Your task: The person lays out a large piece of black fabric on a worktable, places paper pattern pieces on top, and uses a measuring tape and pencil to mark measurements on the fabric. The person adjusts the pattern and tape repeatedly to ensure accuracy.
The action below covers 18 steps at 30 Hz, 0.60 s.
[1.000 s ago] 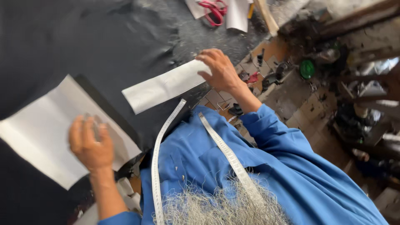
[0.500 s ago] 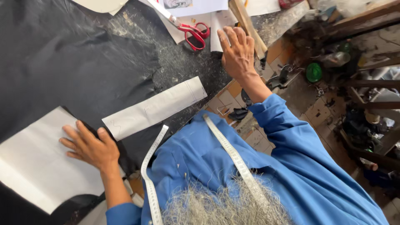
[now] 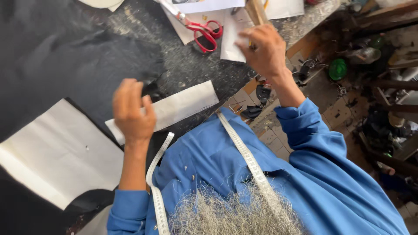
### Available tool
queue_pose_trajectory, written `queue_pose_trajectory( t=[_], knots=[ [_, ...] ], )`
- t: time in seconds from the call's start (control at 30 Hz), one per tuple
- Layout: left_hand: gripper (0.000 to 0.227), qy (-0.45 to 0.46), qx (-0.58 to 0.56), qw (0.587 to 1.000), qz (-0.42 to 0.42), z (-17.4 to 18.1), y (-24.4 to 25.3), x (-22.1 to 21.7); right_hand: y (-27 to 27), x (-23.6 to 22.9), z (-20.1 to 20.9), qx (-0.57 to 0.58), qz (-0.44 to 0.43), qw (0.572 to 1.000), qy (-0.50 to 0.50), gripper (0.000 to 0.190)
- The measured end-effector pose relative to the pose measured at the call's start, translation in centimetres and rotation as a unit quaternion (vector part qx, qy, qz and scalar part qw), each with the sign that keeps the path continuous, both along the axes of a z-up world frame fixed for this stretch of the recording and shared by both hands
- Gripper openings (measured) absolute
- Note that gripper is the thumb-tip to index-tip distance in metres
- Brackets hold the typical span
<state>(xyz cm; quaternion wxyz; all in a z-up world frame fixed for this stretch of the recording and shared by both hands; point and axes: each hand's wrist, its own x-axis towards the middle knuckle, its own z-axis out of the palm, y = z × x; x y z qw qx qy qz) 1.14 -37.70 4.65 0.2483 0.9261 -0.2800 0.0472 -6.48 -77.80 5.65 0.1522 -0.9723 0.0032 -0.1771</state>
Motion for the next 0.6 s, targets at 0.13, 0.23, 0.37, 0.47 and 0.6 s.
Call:
queue_pose_trajectory(
  t=[0.13, 0.23, 0.37, 0.47, 0.6],
  knots=[
    [0.05, 0.026, 0.007, 0.98, -0.199, 0.5, -11.2, 1.3, -3.7, 1.6, -0.9, -0.045, -0.134, 0.99, 0.011, 0.05],
    [0.041, -0.158, 0.044, 0.954, -0.25, 0.1, -20.1, 1.8, -4.5, 2.6, -3.4, -0.046, -0.153, 0.986, 0.058, 0.063],
    [0.008, -0.201, 0.077, 0.941, -0.259, -1.4, -26.2, 2.2, -5.2, 1.9, -6.6, -0.01, -0.158, 0.984, 0.084, 0.05],
    [0.006, -0.17, 0.042, 0.939, -0.296, -1.1, -26.0, 2.5, -7.0, 1.9, -7.8, 0.029, -0.174, 0.973, 0.149, 0.035],
    [0.009, -0.058, -0.148, 0.919, -0.361, 2.9, -21.5, 2.3, -10.2, 2.3, -8.5, 0.043, -0.188, 0.973, 0.13, 0.038]
  ],
)
